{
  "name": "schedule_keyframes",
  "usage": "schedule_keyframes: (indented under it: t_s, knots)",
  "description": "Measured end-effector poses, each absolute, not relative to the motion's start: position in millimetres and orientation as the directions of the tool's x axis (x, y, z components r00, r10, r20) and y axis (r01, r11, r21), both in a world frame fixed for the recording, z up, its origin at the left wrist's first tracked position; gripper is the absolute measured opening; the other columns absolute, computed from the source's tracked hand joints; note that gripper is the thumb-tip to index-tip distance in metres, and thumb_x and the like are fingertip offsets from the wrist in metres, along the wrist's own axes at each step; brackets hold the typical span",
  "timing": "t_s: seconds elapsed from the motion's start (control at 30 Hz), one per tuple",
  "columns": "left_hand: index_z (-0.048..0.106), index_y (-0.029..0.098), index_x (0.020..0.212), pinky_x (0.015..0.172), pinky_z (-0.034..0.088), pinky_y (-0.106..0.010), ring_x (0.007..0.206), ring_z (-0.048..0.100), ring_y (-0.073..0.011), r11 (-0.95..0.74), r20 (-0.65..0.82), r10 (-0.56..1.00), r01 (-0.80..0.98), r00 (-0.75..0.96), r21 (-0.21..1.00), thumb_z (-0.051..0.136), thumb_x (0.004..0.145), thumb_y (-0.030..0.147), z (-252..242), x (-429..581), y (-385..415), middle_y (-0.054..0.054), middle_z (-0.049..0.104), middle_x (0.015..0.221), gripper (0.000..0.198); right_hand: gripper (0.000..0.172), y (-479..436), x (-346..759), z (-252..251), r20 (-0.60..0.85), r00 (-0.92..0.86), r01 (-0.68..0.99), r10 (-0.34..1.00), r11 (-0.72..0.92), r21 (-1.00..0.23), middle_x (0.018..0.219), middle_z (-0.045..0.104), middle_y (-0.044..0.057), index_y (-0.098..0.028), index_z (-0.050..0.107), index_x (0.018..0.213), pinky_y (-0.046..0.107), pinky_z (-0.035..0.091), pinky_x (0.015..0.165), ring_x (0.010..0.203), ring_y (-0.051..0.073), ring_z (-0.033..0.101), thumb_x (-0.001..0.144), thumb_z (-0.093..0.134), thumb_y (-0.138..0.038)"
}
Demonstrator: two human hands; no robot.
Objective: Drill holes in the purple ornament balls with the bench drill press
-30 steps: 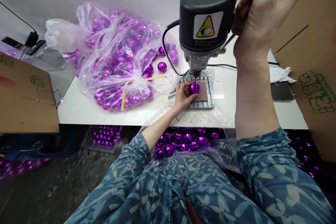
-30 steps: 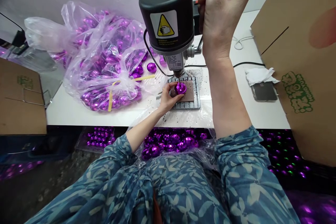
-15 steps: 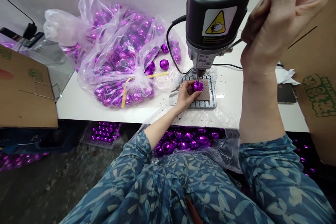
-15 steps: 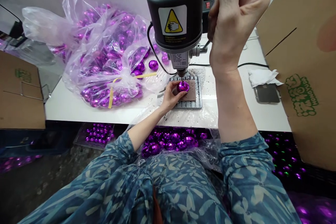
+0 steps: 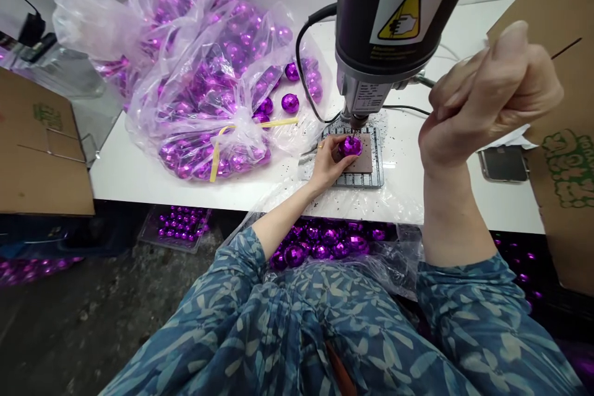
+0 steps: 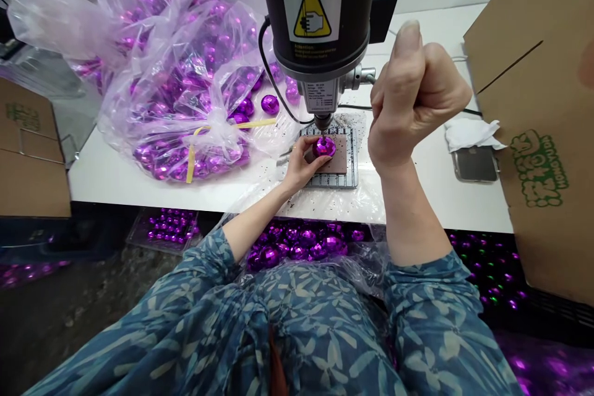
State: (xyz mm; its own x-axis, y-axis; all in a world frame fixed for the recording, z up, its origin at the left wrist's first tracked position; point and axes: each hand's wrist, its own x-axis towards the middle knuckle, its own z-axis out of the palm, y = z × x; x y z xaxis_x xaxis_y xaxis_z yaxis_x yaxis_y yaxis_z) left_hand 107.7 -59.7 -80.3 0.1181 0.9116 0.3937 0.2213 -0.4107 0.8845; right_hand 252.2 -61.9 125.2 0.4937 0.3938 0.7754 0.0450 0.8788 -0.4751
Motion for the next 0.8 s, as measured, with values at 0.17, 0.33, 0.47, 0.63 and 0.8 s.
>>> schedule_keyframes:
  t_s: [0.17,0.33,0.47,0.63,0.8]
  knots:
    - [0.063,0.027,0.127,0.116,0.054,-0.058,0.129,0.066,-0.0301,-0.404,0.387,0.915,0.215,0.118,0.889,0.089,0.092,0.039,-77,107,-61,-0.010,0.070,0.130,0.045,0.075,-61,250,114,0.765,0.552,0.037,0.331,0.908,-0.418,0.045,0.010,-0.004,-0.013,0.018,0.058,0.022,0.014,0.047,0.039,-0.001,0.028,0.090,0.070,-0.056]
    - [0.066,0.028,0.124,0.118,0.053,-0.060,0.129,0.066,-0.0314,-0.374,0.358,0.927,0.221,0.111,0.901,0.090,0.091,0.038,-69,107,-64,-0.010,0.072,0.129,0.042,0.074,-64,250,100,0.752,0.577,0.065,0.320,0.899,-0.433,0.048,0.007,-0.001,-0.016,0.015,0.060,0.029,0.016,0.050,0.042,0.003,0.022,0.091,0.072,-0.052]
    - [0.066,0.028,0.122,0.117,0.053,-0.060,0.128,0.066,-0.0319,-0.369,0.354,0.929,0.214,0.105,0.905,0.091,0.089,0.037,-68,107,-64,-0.010,0.072,0.129,0.042,0.074,-62,252,90,0.754,0.589,0.126,0.292,0.888,-0.442,0.049,0.002,0.000,-0.018,0.018,0.057,0.032,0.015,0.049,0.043,0.004,0.011,0.088,0.071,-0.059]
    - [0.066,0.027,0.123,0.116,0.053,-0.058,0.128,0.066,-0.0316,-0.372,0.358,0.928,0.225,0.103,0.901,0.091,0.089,0.037,-68,107,-64,-0.011,0.072,0.129,0.043,0.075,-51,260,76,0.778,0.572,0.181,0.260,0.885,-0.429,0.049,0.006,-0.002,-0.016,0.020,0.055,0.028,0.019,0.051,0.045,0.001,0.011,0.089,0.068,-0.062]
    - [0.066,0.027,0.124,0.115,0.053,-0.058,0.129,0.066,-0.0316,-0.367,0.354,0.930,0.218,0.100,0.904,0.091,0.089,0.039,-68,107,-66,-0.011,0.072,0.129,0.044,0.083,-46,264,59,0.805,0.550,0.225,0.222,0.889,-0.399,0.043,0.007,-0.004,-0.015,0.012,0.055,0.025,0.021,0.048,0.042,-0.002,0.013,0.089,0.066,-0.067]
